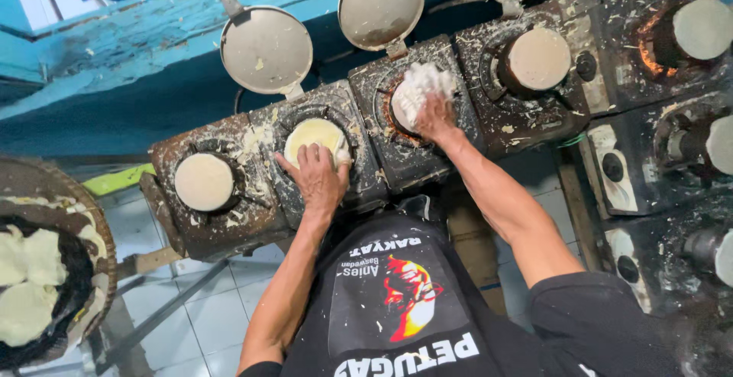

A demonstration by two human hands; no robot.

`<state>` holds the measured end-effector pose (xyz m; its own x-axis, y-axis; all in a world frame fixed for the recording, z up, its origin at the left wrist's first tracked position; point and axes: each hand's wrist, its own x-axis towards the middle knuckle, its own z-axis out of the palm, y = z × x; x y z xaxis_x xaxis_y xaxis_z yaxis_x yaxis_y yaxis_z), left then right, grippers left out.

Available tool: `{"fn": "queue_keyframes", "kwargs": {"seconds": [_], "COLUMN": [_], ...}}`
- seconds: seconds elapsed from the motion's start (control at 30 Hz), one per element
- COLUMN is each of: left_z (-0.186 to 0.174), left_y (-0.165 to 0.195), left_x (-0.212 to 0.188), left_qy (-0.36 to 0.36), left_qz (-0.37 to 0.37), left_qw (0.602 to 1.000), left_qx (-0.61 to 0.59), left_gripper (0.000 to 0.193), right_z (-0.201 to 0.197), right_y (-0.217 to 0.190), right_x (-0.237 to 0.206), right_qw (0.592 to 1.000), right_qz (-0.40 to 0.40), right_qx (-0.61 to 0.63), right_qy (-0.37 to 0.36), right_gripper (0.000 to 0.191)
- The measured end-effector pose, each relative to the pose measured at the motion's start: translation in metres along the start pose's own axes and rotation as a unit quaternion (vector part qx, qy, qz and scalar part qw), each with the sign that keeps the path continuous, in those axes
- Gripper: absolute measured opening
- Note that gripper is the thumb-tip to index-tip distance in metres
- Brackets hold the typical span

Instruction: The person places dough portions into heated covered pans on a multi-burner gas stove, presses them flat by hand, wipes the pans with a cloth, and moves cooked flatbreads into a woven basket, occasionally scooping more dough from a large bowl.

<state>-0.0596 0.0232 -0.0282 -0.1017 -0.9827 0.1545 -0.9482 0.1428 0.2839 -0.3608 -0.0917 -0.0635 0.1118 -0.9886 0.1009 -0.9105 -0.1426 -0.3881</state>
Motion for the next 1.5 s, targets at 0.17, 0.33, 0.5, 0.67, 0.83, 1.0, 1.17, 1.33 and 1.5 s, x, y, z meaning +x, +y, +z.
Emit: {"fn": "queue_keyframes", "kwargs": {"seconds": [0.17,0.33,0.5,0.67,0.83,1.0,1.17,1.33,1.5], "left_z": [-0.004,-0.009,-0.012,-0.014,-0.012,-0.011,-0.017,-0.032,-0.042], "left_y": [0.002,-0.006,-0.024,-0.045,-0.049,-0.051,-0.055,-0.052,-0.062], "left_x": [-0.006,-0.01,-0.016,-0.023,-0.026,-0.024,-0.011,0.02,0.024], "left_qy": [-0.025,-0.09,-0.198,-0.228,-0.218,-0.192,-0.156,-0.209,-0.262], "left_qz": [0.012,0.012,0.024,0.076,0.099,0.146,0.185,0.177,0.223], "left_qw": [1.0,0.995,0.978,0.968,0.967,0.969,0.97,0.962,0.939], "left_qx": [0.004,-0.028,-0.063,-0.075,-0.084,-0.059,-0.021,-0.026,-0.035], "left_gripper": [0.048,0.046,0.064,0.08,0.084,0.076,0.059,0.048,0.062], "right_z": [-0.005,-0.006,-0.018,-0.06,-0.071,-0.1,-0.137,-0.115,-0.077], "right_y": [0.008,0.017,0.051,0.104,0.083,0.061,0.054,0.041,-0.009], "right_x": [0.005,-0.002,-0.01,0.012,-0.014,-0.059,-0.104,-0.17,-0.23], "right_qw": [0.989,0.996,0.821,0.71,0.618,0.57,0.66,0.46,0.556], "right_qz": [0.04,0.086,0.101,0.221,0.071,0.161,0.214,0.19,0.316], "right_qx": [0.143,0.02,0.555,0.668,0.782,0.793,0.72,0.865,0.762], "right_qy": [-0.002,-0.001,-0.088,0.028,-0.02,0.14,0.027,0.059,0.108], "right_gripper": [0.065,0.064,0.054,0.065,0.071,0.07,0.077,0.066,0.064]}}
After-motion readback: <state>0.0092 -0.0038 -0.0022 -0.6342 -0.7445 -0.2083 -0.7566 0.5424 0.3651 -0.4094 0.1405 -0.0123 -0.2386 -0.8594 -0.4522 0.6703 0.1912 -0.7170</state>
